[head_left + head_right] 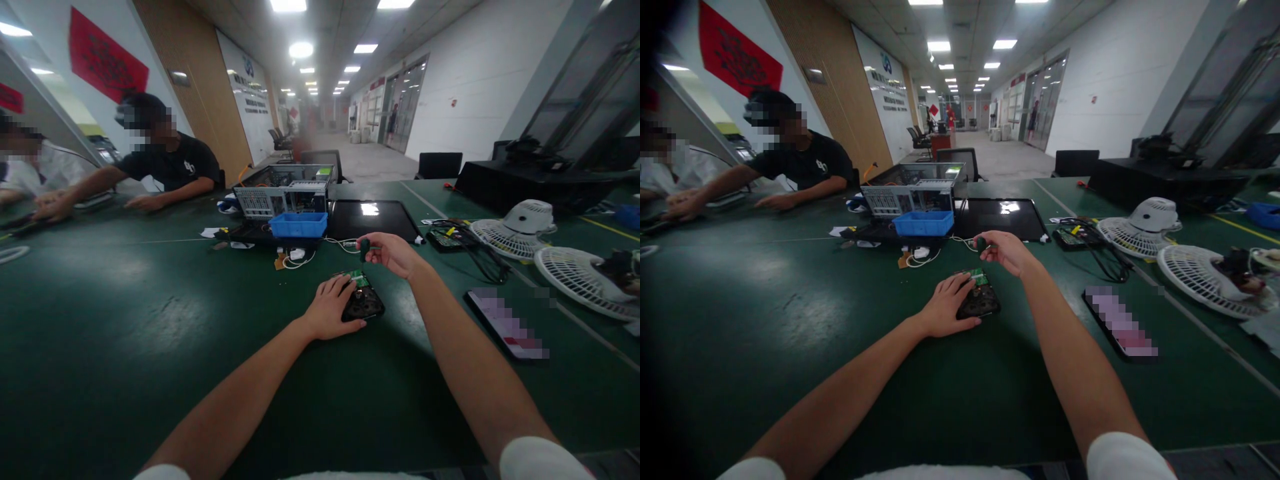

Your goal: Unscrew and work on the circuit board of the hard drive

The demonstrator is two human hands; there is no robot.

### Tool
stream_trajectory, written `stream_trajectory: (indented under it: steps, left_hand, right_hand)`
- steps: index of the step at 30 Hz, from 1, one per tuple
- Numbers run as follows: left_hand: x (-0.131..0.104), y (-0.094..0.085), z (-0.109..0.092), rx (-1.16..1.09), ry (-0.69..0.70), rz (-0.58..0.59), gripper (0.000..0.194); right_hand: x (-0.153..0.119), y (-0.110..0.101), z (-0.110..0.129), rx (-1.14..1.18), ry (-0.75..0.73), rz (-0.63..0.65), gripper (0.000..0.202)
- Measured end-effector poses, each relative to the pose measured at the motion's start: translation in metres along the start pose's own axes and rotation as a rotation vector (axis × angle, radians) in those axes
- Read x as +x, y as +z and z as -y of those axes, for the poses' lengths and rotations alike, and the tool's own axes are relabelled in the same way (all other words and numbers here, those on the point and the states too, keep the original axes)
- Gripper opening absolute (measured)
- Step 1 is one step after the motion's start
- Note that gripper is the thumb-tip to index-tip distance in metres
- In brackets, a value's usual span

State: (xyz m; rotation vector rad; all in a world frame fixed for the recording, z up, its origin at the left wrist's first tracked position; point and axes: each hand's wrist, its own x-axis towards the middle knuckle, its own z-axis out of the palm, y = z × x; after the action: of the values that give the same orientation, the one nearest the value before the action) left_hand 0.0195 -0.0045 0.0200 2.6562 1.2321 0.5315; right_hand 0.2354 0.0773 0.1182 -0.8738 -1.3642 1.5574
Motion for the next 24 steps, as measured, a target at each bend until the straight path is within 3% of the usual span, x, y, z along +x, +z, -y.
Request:
stream_trajectory:
  steps: [9,17,24]
  left_hand:
    - [-0.0002,-0.0023,-0.0005,0.017,0.000,0.015,0.101]
    - [-0.0002,-0.0047,-0.0019,-0.027,-0.008,0.023,0.100]
    - [0.0000,-0.0035,-0.0017,-0.024,-0.007,0.017,0.101]
  right_hand:
    - [0.0002,-0.0012,-0.0003,-0.087,-0.037,-0.016,0.020]
    - [0.0024,-0.0014,-0.0016,-0.266,-0.078,-0.137,0.017]
    - [-0.0004,0.0008,0.0034,-0.276,-0.037,-0.123,0.015]
